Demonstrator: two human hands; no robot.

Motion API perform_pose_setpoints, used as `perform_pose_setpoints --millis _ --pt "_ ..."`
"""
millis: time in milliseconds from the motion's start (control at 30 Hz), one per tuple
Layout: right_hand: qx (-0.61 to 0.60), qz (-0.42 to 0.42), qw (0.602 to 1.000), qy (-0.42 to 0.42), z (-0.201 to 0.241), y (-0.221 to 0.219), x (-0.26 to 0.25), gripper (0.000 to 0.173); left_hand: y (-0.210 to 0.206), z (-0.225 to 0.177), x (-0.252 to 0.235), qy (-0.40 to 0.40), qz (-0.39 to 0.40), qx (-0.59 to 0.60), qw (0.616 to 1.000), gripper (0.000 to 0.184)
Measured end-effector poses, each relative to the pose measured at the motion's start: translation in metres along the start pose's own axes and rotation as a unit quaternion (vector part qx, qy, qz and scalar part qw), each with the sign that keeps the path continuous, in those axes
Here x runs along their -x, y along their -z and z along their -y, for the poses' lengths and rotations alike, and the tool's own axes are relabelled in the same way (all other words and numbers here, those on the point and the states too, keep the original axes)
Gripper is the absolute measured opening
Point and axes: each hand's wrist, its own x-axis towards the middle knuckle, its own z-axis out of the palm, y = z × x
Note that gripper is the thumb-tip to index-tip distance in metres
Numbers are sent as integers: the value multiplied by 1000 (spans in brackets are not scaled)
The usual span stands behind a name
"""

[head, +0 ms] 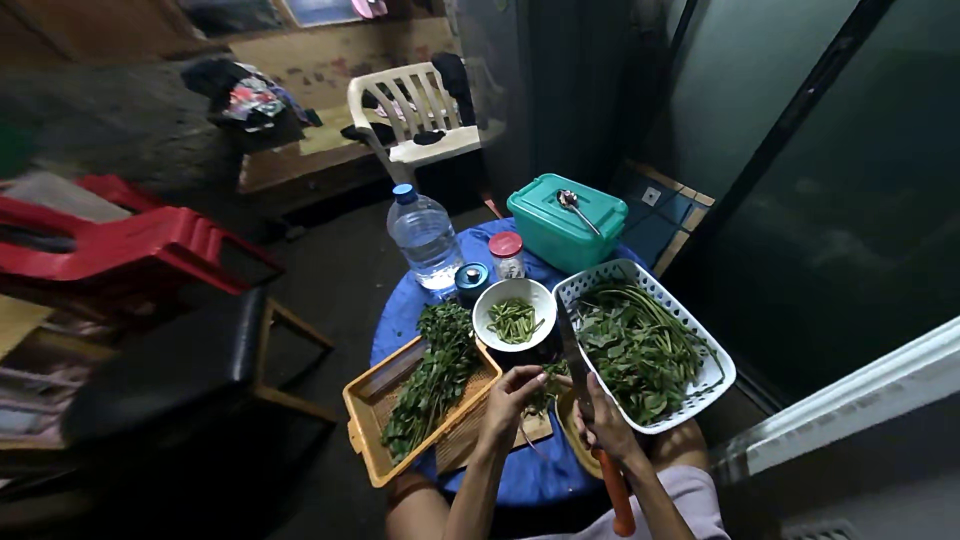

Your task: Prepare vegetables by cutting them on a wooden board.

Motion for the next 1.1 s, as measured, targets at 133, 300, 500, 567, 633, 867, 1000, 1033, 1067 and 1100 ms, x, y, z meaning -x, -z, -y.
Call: perform_pose_setpoints --millis 133,300,500,567,633,867,1000,1033,1067,1100 --pt "-4 5 1000 -14 7 -10 3 67 -2 3 5 -35 -5 -12 999 11" --pt "-1 4 1000 -19 7 -11 4 67 3 6 8 -127 16 -154 980 12" --pt "1 8 1000 -23 8 -11 3 67 6 4 8 -182 20 -302 936 16" --pt "-18 18 999 -24 6 -11 2 68 4 2 10 -180 9 -302 936 14" --pt "-58 35 997 -26 4 -13 0 72 2 7 11 -203 -10 -288 936 12" --pt "-163 -12 984 -71 -7 -29 -2 81 -20 34 23 -254 -42 -189 948 11" --pt "-116 -86 988 -47 -13 -33 -9 77 -27 53 23 -329 -45 -227 915 11" --pt "-91 -113 988 -56 -10 -33 -9 75 -27 57 22 -362 -28 -233 902 12" --pt "-65 -139 986 -70 -8 -32 -11 74 -26 61 21 -391 -12 -236 889 12" --pt "-51 -155 983 -82 -8 -29 -14 74 -26 63 19 -417 -1 -233 879 11"
